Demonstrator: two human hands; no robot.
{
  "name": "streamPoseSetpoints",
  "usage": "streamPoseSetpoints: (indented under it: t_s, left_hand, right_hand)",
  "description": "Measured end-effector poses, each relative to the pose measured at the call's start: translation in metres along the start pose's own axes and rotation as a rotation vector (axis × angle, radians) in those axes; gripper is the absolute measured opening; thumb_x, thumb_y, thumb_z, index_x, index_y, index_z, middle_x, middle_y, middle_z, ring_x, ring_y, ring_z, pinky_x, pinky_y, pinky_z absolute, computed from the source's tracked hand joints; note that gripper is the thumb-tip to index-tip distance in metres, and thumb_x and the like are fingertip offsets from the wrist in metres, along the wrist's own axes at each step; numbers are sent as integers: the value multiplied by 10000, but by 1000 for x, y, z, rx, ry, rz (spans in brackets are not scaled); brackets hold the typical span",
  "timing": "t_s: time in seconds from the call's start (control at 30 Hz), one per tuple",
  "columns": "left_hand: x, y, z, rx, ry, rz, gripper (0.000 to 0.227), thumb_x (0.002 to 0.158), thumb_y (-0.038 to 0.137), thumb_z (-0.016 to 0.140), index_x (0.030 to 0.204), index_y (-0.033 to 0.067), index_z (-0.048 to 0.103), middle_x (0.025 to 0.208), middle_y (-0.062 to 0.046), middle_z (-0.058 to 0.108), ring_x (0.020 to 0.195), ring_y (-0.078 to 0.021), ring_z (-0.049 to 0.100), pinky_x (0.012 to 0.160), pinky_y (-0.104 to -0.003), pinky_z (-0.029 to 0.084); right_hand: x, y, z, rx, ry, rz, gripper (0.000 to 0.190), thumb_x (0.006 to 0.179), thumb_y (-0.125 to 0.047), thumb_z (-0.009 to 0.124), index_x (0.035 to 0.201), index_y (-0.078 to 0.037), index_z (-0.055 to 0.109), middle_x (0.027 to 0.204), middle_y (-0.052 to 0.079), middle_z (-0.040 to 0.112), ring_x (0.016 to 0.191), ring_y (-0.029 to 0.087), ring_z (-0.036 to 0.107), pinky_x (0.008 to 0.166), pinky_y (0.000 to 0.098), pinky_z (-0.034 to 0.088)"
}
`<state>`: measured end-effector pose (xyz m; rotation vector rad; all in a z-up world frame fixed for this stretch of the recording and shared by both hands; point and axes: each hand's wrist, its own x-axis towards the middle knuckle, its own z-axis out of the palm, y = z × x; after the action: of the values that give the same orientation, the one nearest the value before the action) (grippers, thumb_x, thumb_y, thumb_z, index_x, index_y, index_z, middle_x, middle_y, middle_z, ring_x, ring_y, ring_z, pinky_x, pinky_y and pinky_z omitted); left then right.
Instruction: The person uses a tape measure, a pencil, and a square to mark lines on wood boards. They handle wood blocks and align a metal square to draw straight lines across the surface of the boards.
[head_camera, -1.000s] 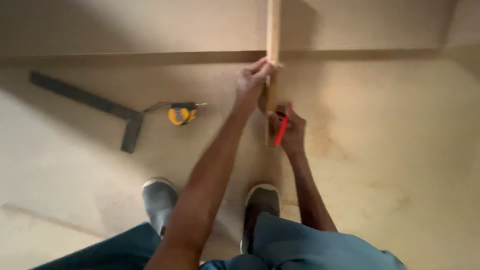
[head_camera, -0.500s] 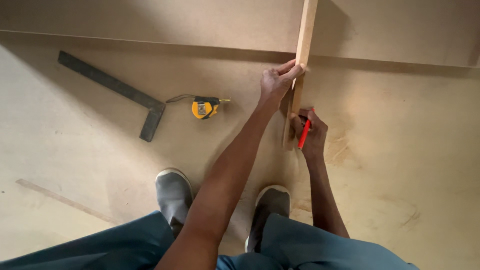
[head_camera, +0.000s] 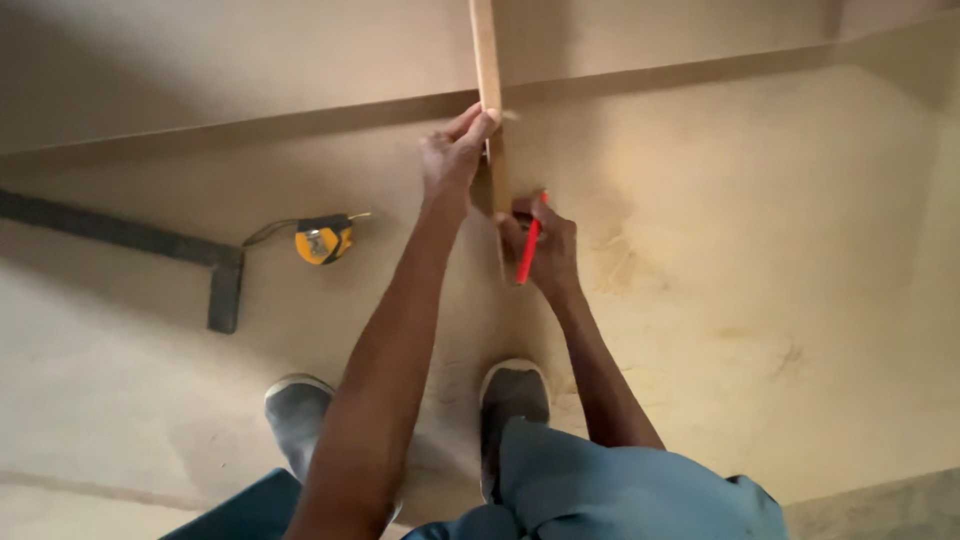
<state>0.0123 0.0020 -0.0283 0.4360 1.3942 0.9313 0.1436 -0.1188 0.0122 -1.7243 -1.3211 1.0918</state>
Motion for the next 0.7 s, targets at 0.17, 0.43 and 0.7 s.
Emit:
streamPoseSetpoints:
  t_s: [0.17,0.43,0.7]
  left_hand:
    - [-4,9,1,-50,-14,48,351,867,216,785,1171,41,785,891,-11,776,741,-69,691,652,-243,568]
    - [-8,0,8,425,-259,178,331,955,380,665,1017,104,837,818,-30,797,711,-136,725,623,-296,549]
    - [-19,-19,-14,1255,318,1048,544,1020,434,627,1458,124,542,1490,-123,583,1338,-375,579,1158,-568,431]
  right_hand:
    - [7,-16,-3,-63,-43,121,301,909,-286,782,1032,-20,709,833,90,740,749,85,692,719,268,568]
    - [-38,14,-9,-155,297,-146,324,978,-299,793,1094,-5,722,938,117,742,833,171,702,738,322,574]
    - [-68,38,-92,-918,498,-254,326,1062,-270,741,1253,-12,686,887,151,675,828,302,634,839,388,529]
